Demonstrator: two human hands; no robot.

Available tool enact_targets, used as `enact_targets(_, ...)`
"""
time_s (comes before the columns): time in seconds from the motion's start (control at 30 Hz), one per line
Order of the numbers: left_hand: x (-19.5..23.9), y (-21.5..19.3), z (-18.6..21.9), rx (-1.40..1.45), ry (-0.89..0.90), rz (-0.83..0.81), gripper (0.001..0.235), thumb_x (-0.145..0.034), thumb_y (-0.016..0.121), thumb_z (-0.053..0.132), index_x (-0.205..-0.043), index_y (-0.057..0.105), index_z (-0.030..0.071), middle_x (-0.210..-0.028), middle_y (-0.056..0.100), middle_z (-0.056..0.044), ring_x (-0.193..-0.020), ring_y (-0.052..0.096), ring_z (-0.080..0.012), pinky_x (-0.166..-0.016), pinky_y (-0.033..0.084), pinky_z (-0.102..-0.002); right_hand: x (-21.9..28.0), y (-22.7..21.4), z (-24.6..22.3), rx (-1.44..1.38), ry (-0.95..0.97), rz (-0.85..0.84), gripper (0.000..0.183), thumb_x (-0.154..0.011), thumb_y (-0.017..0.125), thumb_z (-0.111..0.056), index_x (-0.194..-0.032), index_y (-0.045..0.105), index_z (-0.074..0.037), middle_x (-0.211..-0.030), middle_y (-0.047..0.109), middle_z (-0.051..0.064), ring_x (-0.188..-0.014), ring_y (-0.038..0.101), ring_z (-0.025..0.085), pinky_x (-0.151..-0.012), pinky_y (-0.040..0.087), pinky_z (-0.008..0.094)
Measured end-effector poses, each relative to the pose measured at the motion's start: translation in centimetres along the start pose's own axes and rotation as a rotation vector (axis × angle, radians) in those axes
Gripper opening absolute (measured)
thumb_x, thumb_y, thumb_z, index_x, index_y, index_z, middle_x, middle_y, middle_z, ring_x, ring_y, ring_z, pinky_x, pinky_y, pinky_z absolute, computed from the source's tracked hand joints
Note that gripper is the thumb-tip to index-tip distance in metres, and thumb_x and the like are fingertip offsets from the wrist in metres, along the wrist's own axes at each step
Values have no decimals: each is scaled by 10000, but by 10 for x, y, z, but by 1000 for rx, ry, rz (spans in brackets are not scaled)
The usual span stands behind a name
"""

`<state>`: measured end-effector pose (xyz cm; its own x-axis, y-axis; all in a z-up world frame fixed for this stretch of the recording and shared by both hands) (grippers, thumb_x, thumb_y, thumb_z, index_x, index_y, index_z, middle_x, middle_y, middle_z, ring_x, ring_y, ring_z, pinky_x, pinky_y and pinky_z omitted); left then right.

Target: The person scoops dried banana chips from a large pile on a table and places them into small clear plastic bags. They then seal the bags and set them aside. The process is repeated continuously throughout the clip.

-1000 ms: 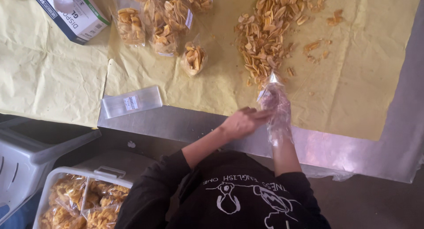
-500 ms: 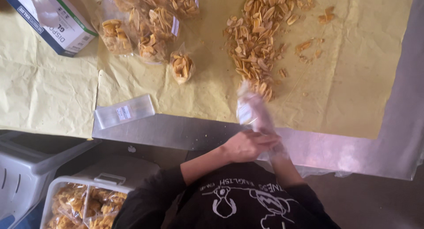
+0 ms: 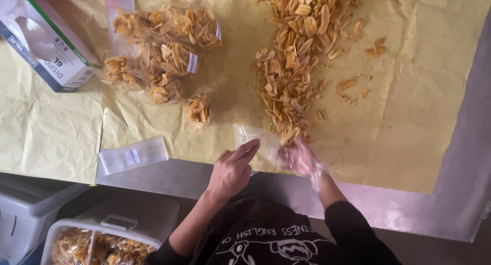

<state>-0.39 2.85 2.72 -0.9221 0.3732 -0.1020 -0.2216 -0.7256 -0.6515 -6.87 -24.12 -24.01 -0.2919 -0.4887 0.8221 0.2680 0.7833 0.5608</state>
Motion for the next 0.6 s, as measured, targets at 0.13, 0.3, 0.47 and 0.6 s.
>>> enact_targets(0.13, -12, -3, -2, 8, -39, 4, 591, -721, 603, -47, -1302, 686, 23, -1359, 672, -48, -885, 708, -234, -782, 545, -361, -34, 68, -126, -108, -292, -151, 979, -949, 322, -772, -1388, 545, 74, -1283, 681, 268, -1125, 698, 326, -905, 607, 404)
enact_targets(0.3, -20, -5, -1, 44, -17, 60, 581, -728, 596, -54, -1301, 670, 6, -1356, 670, -85, -968, 717, -233, -801, 544, -363, 5, 120, -217, 13, -757, -133, 878, -1085, 345, -721, -1335, 569, 90, -1160, 710, 211, -1037, 710, 300, -911, 606, 358)
enact_targets(0.47, -25, -10, -15, -59, -207, 52, 596, -711, 590, -54, -1300, 664, 0, -1452, 592, -147, -915, 704, -264, -831, 552, -384, 30, 181, -116, 483, -1109, 387, 579, -1050, 468, -536, -1400, 517, -77, -1300, 610, 93, -1173, 579, 221, -1023, 466, 402)
enact_targets(0.6, -26, -7, -32, -186, -336, -56, 647, -698, 607, -45, -1345, 619, -48, -1411, 576, -140, -1001, 690, -280, -857, 541, -412, 4, 209, -74, 1193, -897, 42, 562, -1061, 363, -445, -1538, 481, -173, -1556, 474, 132, -1431, 380, 249, -1202, 215, 512)
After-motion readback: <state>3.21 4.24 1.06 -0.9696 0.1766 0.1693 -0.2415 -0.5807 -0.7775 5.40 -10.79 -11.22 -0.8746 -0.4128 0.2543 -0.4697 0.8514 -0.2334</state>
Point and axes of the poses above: each hand's wrist, its own x-axis away from the middle knuckle, its own y-axis out of the palm, z = x × y, the point moved 5 cm from there along -x, towards the middle knuckle
